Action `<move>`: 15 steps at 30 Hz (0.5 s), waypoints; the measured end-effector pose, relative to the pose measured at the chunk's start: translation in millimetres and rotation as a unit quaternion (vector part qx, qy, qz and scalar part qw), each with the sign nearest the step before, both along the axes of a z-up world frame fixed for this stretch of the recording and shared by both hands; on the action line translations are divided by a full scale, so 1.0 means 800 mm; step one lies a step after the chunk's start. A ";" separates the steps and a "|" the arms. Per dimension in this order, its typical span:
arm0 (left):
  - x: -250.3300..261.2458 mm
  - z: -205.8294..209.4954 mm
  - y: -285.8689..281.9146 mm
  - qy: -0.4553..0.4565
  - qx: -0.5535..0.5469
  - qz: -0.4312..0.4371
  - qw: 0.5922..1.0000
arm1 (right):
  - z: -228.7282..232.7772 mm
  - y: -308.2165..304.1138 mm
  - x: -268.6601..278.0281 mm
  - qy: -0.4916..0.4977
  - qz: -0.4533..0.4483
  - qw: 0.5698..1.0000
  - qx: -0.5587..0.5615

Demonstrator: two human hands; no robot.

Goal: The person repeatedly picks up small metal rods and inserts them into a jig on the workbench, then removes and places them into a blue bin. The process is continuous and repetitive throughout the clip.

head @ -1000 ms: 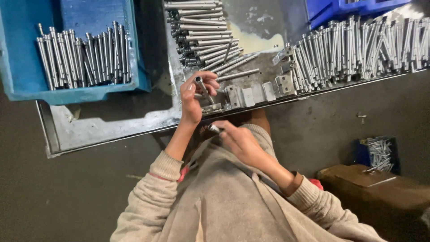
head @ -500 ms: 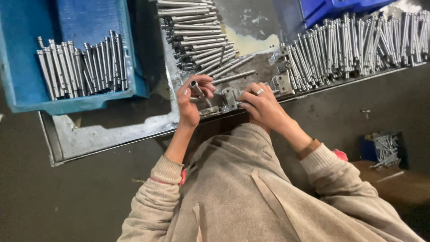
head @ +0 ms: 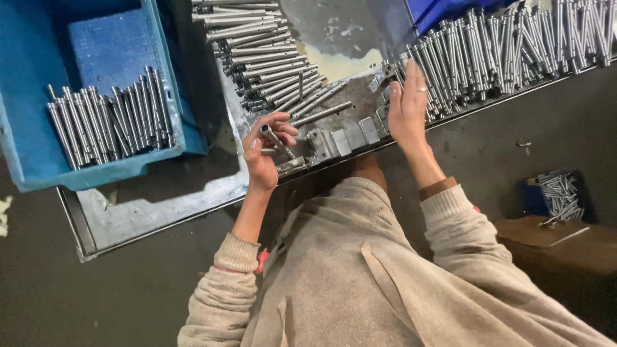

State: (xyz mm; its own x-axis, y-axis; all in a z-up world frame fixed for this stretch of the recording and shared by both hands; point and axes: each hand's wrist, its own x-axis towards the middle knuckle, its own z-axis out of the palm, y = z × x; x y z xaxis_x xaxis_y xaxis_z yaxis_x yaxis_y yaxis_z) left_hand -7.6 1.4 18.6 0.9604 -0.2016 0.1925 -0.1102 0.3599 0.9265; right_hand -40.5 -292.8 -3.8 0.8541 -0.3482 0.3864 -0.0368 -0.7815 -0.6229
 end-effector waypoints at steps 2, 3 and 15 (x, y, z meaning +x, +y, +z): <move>0.005 -0.019 -0.001 0.008 0.009 0.020 1.000 | 0.013 0.009 0.003 -0.026 0.082 0.993 0.077; 0.026 -0.018 -0.009 -0.005 0.000 0.032 0.999 | 0.040 0.018 0.018 -0.037 0.095 0.993 0.067; 0.005 -0.022 -0.001 -0.065 0.144 0.007 0.987 | 0.036 0.203 -0.020 0.031 0.248 0.948 0.199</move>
